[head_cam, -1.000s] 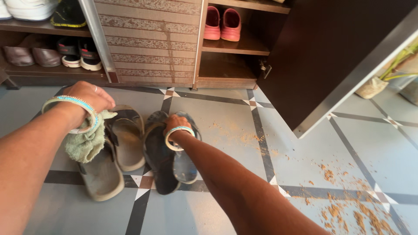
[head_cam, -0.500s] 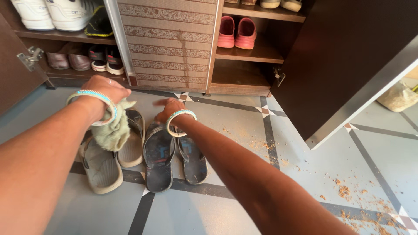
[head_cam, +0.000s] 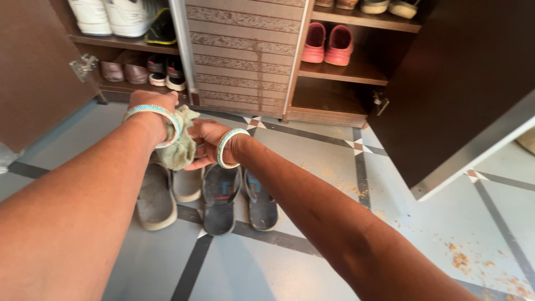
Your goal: The person wipes a pair of grey sneakers and several flip-flops with a cloth. The person places the cleaned sneakers into a shoe cabinet and continues wiping the flip-flops on the floor.
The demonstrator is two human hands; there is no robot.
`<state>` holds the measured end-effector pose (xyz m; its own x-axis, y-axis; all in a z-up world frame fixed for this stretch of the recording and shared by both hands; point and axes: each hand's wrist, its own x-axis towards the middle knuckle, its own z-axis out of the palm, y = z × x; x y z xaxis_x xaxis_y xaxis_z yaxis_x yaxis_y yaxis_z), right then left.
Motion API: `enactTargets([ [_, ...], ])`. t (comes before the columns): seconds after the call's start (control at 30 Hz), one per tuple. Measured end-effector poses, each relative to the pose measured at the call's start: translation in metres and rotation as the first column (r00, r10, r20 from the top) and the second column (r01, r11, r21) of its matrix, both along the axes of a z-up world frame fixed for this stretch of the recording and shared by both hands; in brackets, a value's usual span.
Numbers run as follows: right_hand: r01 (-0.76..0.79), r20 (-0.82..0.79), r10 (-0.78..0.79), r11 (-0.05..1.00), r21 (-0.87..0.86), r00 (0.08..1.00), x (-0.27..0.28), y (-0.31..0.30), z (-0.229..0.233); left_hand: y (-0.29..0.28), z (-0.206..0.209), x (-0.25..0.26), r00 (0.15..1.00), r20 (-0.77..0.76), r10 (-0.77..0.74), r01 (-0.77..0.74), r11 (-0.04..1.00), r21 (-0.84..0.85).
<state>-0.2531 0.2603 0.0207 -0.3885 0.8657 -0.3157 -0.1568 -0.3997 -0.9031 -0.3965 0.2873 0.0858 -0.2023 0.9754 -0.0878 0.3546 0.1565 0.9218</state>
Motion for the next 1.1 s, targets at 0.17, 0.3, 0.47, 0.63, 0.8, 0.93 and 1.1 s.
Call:
enactTargets([
  [0.17,0.337,0.340,-0.401,0.912,0.234,0.851,-0.019,0.031,-0.025,0.016,-0.005,-0.029,0.988,0.152,0.016,-0.017,1.000,0.008],
  [0.3,0.401,0.243,-0.502,0.840,0.366,0.830,-0.008,0.055,-0.033,0.018,-0.018,-0.057,0.996,-0.067,0.060,-0.059,0.998,0.019],
  [0.47,0.524,0.084,-0.572,0.794,0.309,0.816,-0.004,0.064,-0.026,0.029,-0.034,-0.069,0.982,0.121,0.147,-0.143,0.989,-0.047],
  [0.63,0.611,-0.229,-0.593,0.792,0.008,0.772,-0.005,0.064,0.011,0.052,-0.047,-0.088,0.996,-0.068,0.063,-0.075,0.980,-0.184],
  [0.8,0.581,-0.208,-0.578,0.812,-0.052,0.789,-0.004,0.061,0.032,0.077,-0.074,-0.097,0.994,-0.103,-0.038,0.000,0.937,-0.348],
  [0.93,0.582,-0.103,-0.581,0.813,-0.021,0.807,-0.013,0.073,0.033,0.100,-0.090,-0.099,0.939,-0.226,-0.258,0.125,0.871,-0.475],
  [1.1,0.631,0.026,-0.631,0.776,-0.005,0.776,-0.034,0.097,0.023,0.115,-0.104,-0.104,0.916,-0.243,-0.318,0.169,0.858,-0.485],
])
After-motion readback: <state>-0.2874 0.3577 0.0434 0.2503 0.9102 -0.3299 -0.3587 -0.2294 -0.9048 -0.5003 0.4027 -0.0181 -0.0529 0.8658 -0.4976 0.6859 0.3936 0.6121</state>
